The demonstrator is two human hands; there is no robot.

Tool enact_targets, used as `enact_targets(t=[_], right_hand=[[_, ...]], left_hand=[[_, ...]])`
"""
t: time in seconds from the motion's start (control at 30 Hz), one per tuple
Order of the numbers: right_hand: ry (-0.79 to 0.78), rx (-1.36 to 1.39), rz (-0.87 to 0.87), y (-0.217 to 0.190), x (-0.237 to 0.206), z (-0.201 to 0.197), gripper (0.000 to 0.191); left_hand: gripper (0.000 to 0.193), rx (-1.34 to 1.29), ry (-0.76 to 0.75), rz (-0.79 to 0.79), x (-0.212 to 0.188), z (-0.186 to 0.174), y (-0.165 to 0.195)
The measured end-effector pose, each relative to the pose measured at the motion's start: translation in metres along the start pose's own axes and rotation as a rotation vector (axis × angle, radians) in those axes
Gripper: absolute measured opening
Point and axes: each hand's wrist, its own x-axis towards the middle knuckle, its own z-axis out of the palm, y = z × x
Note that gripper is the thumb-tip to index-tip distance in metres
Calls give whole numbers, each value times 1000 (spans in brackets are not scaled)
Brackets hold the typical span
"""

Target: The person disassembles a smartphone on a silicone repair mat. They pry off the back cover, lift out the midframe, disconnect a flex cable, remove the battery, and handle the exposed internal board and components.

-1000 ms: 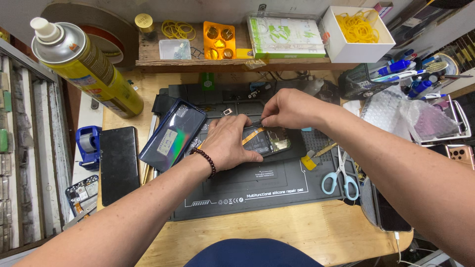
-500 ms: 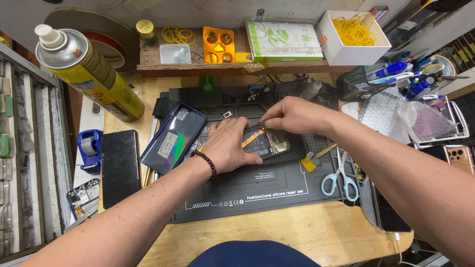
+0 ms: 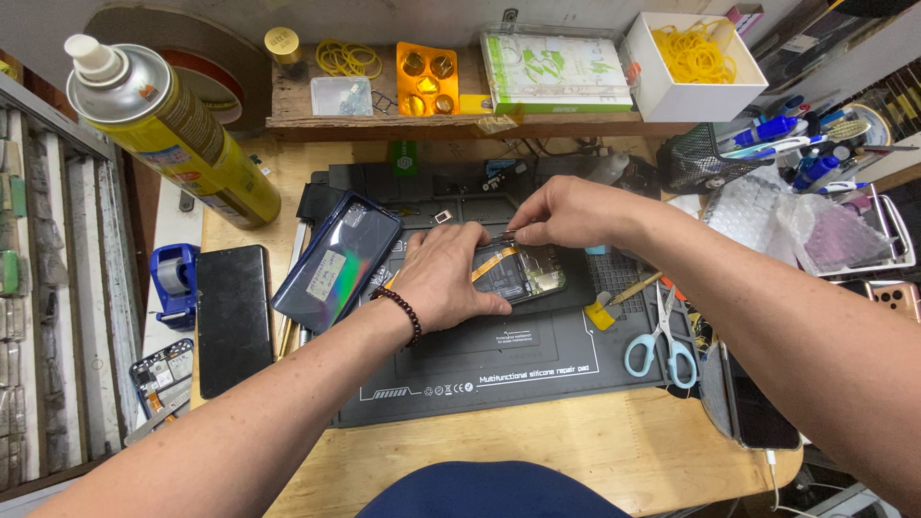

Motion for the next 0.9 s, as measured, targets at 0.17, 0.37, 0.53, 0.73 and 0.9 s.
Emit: enact_targets(t=[0.17,0.37,0.53,0.73,0.9], right_hand=[[50,-196,-59,-3,-2,2,29],[75,-125,-110,-1,-9,5,31],[47,-76,-87,2,-9,4,32],[57,-16,-65,10,-5,6,32],[98,166,22,17,-3,5,31]], left_hand=[[86,1,-1,-9,1,0,1],[85,6,35,-13,-2,1,3],[86,-3,21,-39,-3,0,5],[95,-9,30,-37,-3,0,4],[94,-8,21,-14,-2,2,1]])
